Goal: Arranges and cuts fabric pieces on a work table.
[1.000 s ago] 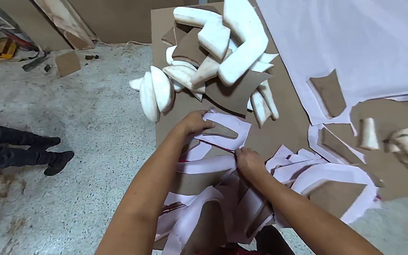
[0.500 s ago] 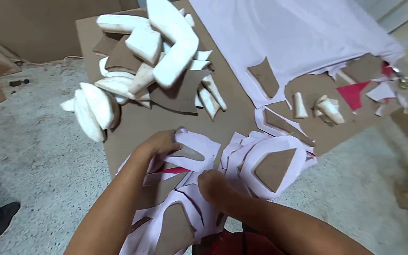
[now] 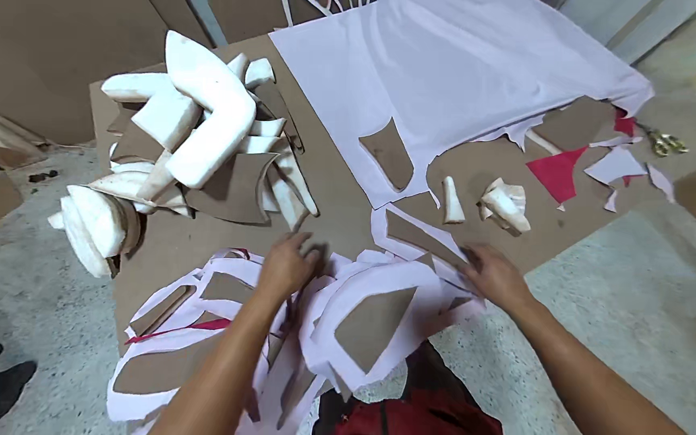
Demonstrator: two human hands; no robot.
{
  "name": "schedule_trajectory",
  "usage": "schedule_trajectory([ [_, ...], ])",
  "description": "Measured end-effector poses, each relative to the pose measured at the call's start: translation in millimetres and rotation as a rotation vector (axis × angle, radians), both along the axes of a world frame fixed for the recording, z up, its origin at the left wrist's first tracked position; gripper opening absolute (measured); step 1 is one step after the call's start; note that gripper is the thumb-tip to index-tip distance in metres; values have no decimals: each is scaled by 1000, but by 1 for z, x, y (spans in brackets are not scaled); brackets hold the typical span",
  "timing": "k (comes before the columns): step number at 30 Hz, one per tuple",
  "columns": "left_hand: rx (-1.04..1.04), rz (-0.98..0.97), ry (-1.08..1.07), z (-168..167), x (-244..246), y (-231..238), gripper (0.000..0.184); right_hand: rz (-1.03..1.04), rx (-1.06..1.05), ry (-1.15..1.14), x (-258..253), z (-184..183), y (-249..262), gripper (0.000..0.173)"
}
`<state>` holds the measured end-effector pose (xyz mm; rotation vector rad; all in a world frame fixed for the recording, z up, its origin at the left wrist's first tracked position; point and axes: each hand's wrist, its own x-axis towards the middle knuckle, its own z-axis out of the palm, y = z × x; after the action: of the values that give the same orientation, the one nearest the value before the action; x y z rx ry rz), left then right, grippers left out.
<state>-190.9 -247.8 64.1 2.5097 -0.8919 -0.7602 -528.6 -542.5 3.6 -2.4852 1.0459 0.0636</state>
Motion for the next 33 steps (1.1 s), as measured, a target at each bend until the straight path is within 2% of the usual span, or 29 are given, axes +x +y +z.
schedule_trajectory([
  [2, 40, 95, 148, -30, -20, -67, 38, 155, 63, 20, 9, -28, -20, 58],
  [5, 173, 245, 286, -76, -33, -147, 39, 303, 125, -13, 17, -49, -32, 52],
  [8, 323, 341, 235, -78, -47, -195, 44, 350, 151, -46, 15, -56, -40, 52],
  [10, 391, 337, 205, -79, -52, -205, 45, 369, 146, -72, 14, -59, -42, 52],
  [14, 473, 351, 170, -78, -40, -189, 48, 475, 225, -29, 36, -55, -46, 51],
  [20, 672, 400, 38, -65, -7, -111, 46, 755, 393, -56, 119, -50, -14, 51],
  [23, 753, 448, -9, -60, -1, -82, 43, 833, 483, -113, 152, -55, -7, 62],
  [24, 763, 456, -4, -60, 2, -75, 42, 858, 510, -117, 160, -56, -9, 61],
  [28, 724, 428, 1, -68, 17, -56, 41, 858, 581, -121, 167, -57, -21, 52],
  [30, 675, 415, -37, -54, 9, -59, 39, 809, 583, -141, 152, -54, -23, 47],
  [33, 437, 392, -151, -25, -22, -67, 37, 794, 562, -184, 126, -45, -27, 42],
])
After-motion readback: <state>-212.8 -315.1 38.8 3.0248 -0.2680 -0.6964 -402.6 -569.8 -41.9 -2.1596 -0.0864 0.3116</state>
